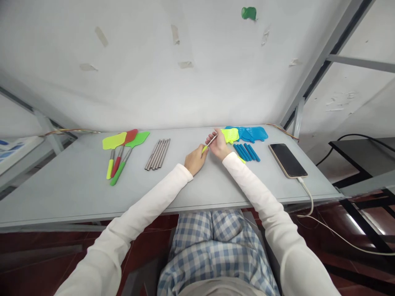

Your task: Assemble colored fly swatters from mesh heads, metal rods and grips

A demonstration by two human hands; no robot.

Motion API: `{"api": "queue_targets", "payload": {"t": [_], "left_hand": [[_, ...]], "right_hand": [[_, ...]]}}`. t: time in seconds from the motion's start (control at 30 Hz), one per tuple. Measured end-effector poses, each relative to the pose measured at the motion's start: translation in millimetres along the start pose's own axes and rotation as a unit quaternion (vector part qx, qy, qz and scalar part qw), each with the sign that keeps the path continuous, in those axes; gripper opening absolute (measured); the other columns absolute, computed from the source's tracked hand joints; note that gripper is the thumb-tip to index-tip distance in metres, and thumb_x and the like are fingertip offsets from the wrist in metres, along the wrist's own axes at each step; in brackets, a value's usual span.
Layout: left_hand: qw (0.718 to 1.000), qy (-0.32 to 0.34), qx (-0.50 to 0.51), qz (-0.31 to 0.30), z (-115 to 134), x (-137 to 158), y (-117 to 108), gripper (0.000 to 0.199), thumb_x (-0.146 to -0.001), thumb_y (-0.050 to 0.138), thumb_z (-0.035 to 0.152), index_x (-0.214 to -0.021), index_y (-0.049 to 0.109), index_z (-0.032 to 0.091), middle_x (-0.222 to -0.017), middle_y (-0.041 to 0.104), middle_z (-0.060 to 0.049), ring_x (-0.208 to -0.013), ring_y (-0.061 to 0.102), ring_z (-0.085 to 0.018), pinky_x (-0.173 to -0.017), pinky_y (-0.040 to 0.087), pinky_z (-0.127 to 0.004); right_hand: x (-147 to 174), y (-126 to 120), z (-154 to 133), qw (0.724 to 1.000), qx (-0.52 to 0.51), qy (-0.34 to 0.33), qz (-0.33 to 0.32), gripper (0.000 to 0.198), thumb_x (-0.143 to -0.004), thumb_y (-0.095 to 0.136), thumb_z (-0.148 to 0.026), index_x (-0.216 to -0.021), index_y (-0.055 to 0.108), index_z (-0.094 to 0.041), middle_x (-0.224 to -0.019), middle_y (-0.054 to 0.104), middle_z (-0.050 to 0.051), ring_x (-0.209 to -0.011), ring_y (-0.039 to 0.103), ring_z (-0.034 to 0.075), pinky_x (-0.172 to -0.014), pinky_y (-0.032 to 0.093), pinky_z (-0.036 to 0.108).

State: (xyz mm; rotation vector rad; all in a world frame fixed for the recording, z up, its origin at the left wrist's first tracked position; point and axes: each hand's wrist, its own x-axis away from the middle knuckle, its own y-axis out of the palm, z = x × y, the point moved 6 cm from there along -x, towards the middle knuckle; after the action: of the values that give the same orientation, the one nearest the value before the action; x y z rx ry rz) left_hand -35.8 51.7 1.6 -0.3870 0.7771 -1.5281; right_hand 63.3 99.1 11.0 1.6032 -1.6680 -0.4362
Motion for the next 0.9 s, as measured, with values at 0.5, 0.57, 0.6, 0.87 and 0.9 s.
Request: {"api": "queue_targets", "payload": {"t": [0.5, 0.57, 0.6, 0.87, 0.9], "left_hand": [[0.986, 0.058, -0.146, -0.056, 4, 2, 10, 0.02, -0.094, 0.041, 0.04, -0.089, 0.049, 0.023, -0.063, 0.055, -0.003, -0.062, 0.059, -0.023, -0.056, 0.027, -0.026], [0.989, 0.054, -0.125, -0.063, 6, 3, 11, 0.018, -0.093, 0.042, 0.038, -0.088, 0.049, 0.023, -0.062, 0.053, -0.002, -0.059, 0.057, -0.022, -0.055, 0.027, -0.026], [0.991, 0.052, -0.108, -0.067, 7, 3, 11, 0.016, -0.093, 0.042, 0.037, -0.086, 0.048, 0.023, -0.061, 0.052, -0.001, -0.057, 0.055, -0.021, -0.055, 0.026, -0.026], [0.988, -0.016, 0.109, -0.109, 8, 3, 13, 0.027, -0.087, 0.049, 0.035, -0.067, 0.037, 0.021, -0.054, 0.039, 0.006, -0.048, 0.037, -0.009, -0.051, 0.028, -0.023], [0.976, -0.051, 0.154, -0.143, 7, 4, 16, 0.027, -0.088, 0.048, 0.038, -0.069, 0.038, 0.021, -0.052, 0.036, 0.007, -0.044, 0.033, -0.008, -0.047, 0.026, -0.022]], "right_hand": [[1, -19, 0, 0.995, -0.075, -0.037, 0.059, 0.037, -0.083, 0.034, -0.017, -0.067, 0.0, -0.021, -0.038, 0.007, -0.008, -0.038, 0.003, 0.008, -0.035, 0.009, 0.022], [2, -18, -2, 0.995, -0.063, -0.04, 0.06, 0.037, -0.082, 0.035, -0.018, -0.067, 0.001, -0.021, -0.039, 0.006, -0.008, -0.037, 0.003, 0.008, -0.035, 0.008, 0.022], [2, -17, -2, 0.996, -0.058, -0.04, 0.059, 0.037, -0.082, 0.035, -0.018, -0.067, 0.001, -0.021, -0.039, 0.006, -0.009, -0.037, 0.003, 0.008, -0.035, 0.008, 0.022], [5, -9, -4, 0.998, -0.034, -0.032, 0.03, 0.041, -0.086, 0.038, -0.022, -0.067, 0.002, -0.022, -0.038, 0.007, -0.01, -0.036, 0.003, 0.006, -0.034, 0.006, 0.021], [5, -8, -4, 0.999, -0.029, -0.03, 0.026, 0.041, -0.086, 0.038, -0.023, -0.066, 0.002, -0.022, -0.038, 0.007, -0.01, -0.036, 0.003, 0.006, -0.034, 0.005, 0.021]]}}
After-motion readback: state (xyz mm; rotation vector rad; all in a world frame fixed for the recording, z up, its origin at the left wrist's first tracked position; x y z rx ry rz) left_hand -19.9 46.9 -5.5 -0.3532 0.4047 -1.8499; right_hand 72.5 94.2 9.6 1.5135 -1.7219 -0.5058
